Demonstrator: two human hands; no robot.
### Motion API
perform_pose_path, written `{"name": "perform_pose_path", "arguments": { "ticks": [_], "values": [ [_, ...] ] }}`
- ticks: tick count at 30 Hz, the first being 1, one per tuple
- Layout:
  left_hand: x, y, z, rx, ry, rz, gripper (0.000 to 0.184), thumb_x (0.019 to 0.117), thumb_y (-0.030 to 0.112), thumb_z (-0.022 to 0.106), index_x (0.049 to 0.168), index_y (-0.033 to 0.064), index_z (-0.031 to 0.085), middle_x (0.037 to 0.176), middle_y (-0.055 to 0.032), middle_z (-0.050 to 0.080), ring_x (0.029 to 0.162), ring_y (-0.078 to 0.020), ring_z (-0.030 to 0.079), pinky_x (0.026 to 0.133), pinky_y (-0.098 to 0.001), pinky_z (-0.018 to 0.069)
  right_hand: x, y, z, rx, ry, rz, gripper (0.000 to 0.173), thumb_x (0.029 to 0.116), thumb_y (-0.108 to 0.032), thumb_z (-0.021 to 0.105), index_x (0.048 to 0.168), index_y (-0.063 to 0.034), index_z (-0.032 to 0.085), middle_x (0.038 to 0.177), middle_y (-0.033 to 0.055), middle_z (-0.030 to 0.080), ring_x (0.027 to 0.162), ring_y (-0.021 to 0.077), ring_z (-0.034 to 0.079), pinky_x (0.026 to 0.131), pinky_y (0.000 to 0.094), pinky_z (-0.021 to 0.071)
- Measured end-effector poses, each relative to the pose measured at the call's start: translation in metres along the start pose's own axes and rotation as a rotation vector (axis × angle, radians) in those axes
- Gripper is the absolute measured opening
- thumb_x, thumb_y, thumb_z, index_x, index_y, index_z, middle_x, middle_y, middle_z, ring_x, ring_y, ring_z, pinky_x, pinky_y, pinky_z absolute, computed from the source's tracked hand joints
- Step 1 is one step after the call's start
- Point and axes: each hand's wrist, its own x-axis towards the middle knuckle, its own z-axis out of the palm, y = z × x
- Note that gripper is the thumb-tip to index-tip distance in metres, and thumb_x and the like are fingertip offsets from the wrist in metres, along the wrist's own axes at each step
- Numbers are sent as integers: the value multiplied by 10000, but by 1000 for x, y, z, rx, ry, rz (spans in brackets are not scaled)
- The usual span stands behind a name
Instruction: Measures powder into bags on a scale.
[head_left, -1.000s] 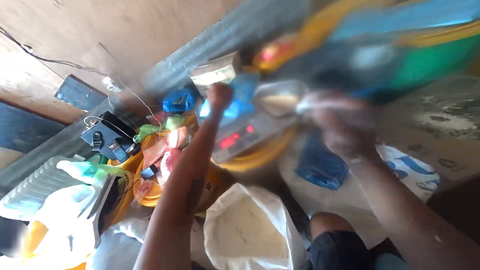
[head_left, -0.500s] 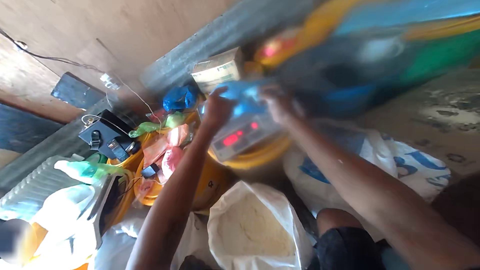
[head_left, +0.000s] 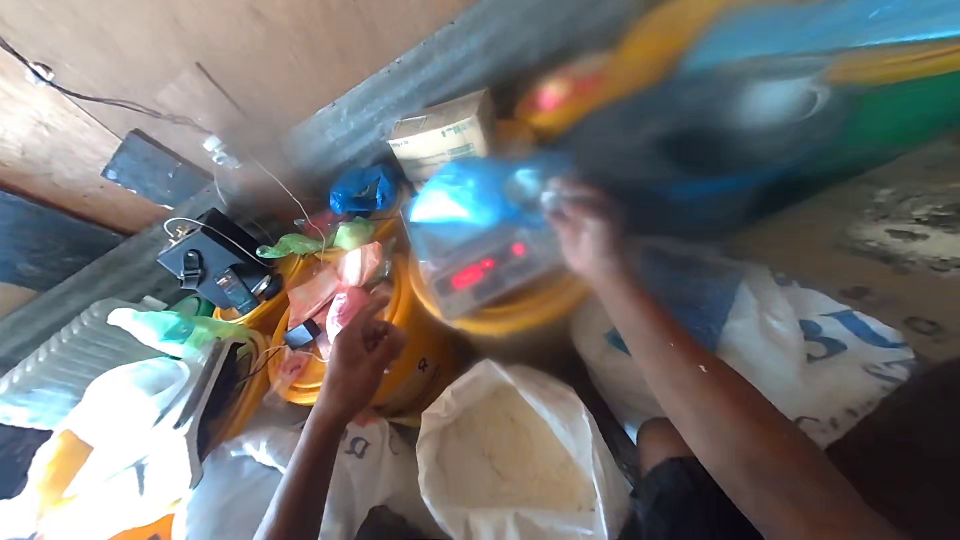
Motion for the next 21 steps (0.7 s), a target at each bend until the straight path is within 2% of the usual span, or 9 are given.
{"name": "perform_pose_path", "arguments": {
  "ticks": [4,8,11,15,21],
  "values": [
    [-48,-36,-3,-78,50,-92,544,919,95,638,1423,-31,477,870,-10,713,682,-91,676,617,-257,585,-11,-15,-16,42,14,-48,240,933,-8,488,990,-154,670,1259,13,683,1087,140,674,875,313,588],
    [-97,-76,-2,-175,132,-244,518,905,95,633,1400,-3,512,870,-15,725,682,-97,689,572,-250,576,-21,-25,-38,52,13,-87,220,922,-20,509,1012,-125,680,1288,59,672,1105,187,674,891,359,589],
    [-132,-97,0,-255,226,-333,497,913,73,605,1399,9,519,870,-9,716,694,-101,691,564,-244,572,-29,-34,-52,56,-18,-77,213,909,-34,524,1023,-152,660,1324,52,647,1153,196,653,916,379,578],
    [-168,-108,-1,-337,335,-426,467,936,62,581,1397,22,517,848,3,715,681,-85,692,552,-229,573,-35,-44,-64,80,-52,-97,225,910,-19,522,1028,-130,679,1288,74,667,1057,199,691,862,370,600],
    [-197,-112,-6,-433,403,-499,429,961,65,540,1389,42,519,842,-2,724,676,-84,693,542,-218,563,-43,-60,-66,102,-118,-148,267,936,8,476,1010,-138,687,1287,79,666,1047,202,694,855,360,605]
  ]
}}
